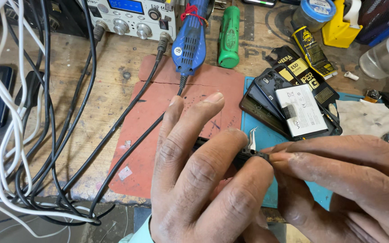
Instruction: The person uses a metal prying tool to separate the smartphone screen from the chassis, then detaches the display assembly by disconnecting the ribbon cable. The phone is held in the left hand while the right hand manipulates the tool and components.
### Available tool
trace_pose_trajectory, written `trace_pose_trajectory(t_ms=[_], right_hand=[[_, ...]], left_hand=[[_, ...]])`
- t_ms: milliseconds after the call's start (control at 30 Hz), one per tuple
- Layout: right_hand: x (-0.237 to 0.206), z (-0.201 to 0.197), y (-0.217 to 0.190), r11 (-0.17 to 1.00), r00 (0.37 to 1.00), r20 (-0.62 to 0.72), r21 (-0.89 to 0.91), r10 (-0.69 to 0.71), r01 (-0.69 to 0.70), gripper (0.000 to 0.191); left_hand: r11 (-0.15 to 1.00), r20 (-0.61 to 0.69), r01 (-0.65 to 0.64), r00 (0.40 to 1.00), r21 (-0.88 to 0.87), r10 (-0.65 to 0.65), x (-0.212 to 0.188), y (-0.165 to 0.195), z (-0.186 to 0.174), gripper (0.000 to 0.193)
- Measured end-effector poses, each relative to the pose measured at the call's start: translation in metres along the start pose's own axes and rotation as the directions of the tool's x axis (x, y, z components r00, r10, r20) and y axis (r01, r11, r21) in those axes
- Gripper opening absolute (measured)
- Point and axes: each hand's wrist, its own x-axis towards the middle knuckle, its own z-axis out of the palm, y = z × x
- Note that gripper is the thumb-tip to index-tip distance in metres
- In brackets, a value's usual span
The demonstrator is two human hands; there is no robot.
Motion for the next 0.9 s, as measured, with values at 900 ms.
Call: trace_pose_trajectory(t_ms=[900], right_hand=[[-0.013, 0.034, -0.022, 0.992, 0.978, -0.209, -0.121, 0.013, -0.039, 0.034]], left_hand=[[1.000, 0.041, -0.002, 0.999, 0.013, 0.002, -0.002, -0.001, 0.005, 0.020]])
